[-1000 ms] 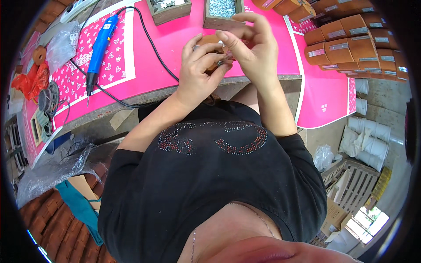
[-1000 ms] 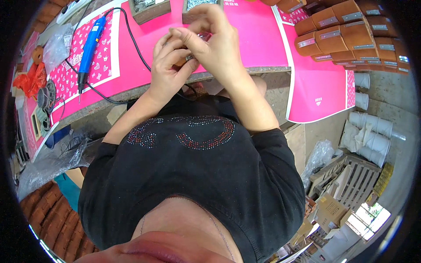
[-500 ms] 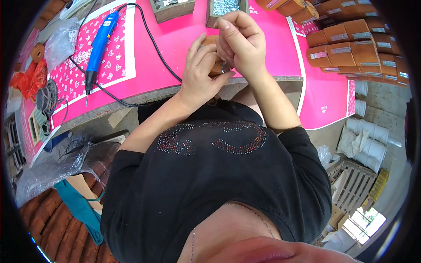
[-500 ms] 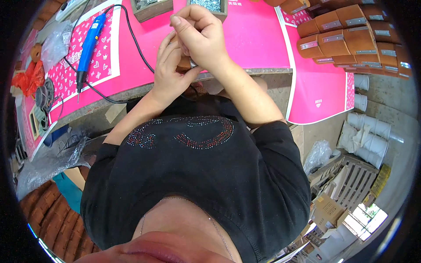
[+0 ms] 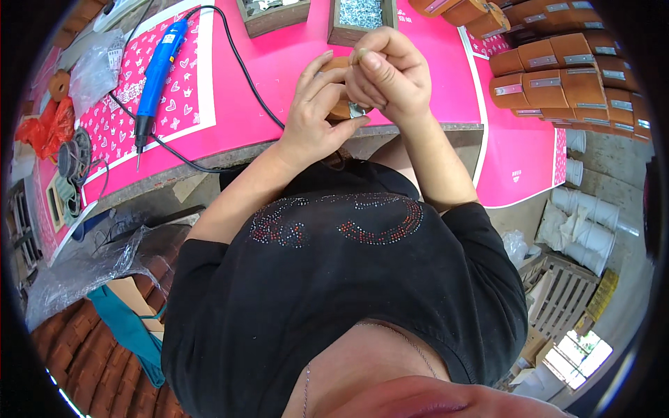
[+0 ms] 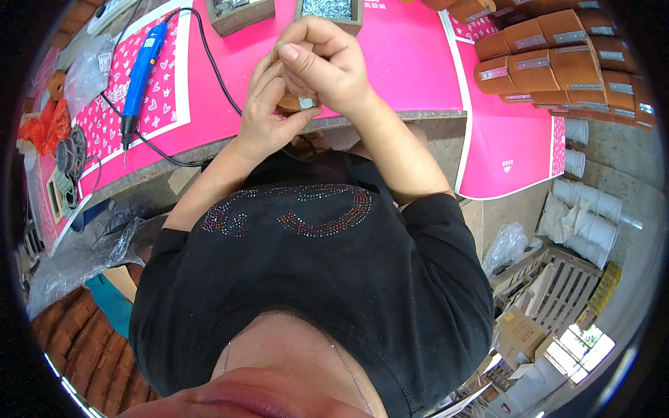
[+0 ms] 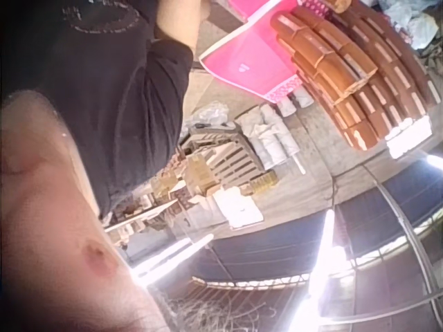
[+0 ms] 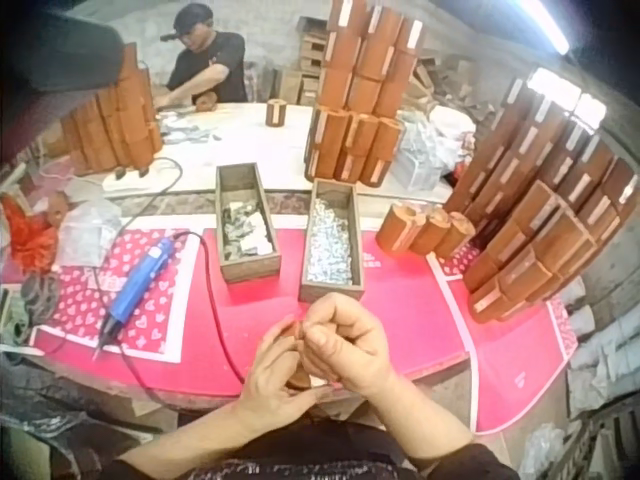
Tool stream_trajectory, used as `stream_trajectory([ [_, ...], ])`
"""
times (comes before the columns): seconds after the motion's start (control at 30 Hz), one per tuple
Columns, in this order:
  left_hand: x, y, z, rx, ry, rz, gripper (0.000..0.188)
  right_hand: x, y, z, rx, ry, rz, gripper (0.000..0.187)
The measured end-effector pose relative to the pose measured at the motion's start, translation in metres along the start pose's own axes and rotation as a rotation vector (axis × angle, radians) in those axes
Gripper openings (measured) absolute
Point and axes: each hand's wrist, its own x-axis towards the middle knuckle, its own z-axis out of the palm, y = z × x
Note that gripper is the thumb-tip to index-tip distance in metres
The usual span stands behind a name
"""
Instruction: Assembling wooden furniture components by screwing in metal parts with an electric screwdriver.
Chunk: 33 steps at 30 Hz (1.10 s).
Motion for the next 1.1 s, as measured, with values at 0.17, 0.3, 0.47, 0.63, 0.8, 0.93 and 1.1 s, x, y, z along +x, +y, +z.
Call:
stream_trajectory([
  [0.17, 0.011, -0.004, -0.009, -0.081, -0.078, 0.064, 0.034, -0.017, -0.012, 0.021, -0.606, 0.107, -0.291, 0.010],
  [0.3, 0.030, -0.013, -0.046, 0.135, -0.367, 0.110, 0.033, -0.006, -0.032, 0.010, -0.370, 0.269, -0.595, 0.009],
  [0.47, 0.049, -0.004, -0.070, 0.342, -0.536, 0.125, 0.041, -0.008, -0.021, -0.020, -0.261, 0.558, -0.244, 0.011],
  [0.63, 0.028, 0.021, -0.022, 0.368, -0.256, 0.009, 0.049, -0.003, -0.001, -0.008, -0.149, 0.518, -0.269, 0.010],
  [0.8, 0.018, 0.009, -0.002, 0.354, -0.047, 0.025, 0.041, -0.001, 0.007, -0.007, -0.157, 0.458, -0.242, 0.011],
  [0.93, 0.018, 0.010, -0.003, 0.353, -0.054, 0.033, 0.039, 0.001, 0.005, -0.004, -0.204, 0.419, -0.255, 0.011],
  [1.1, 0.017, 0.010, -0.003, 0.357, -0.046, 0.029, 0.039, 0.000, 0.002, -0.012, -0.179, 0.386, -0.255, 0.012],
])
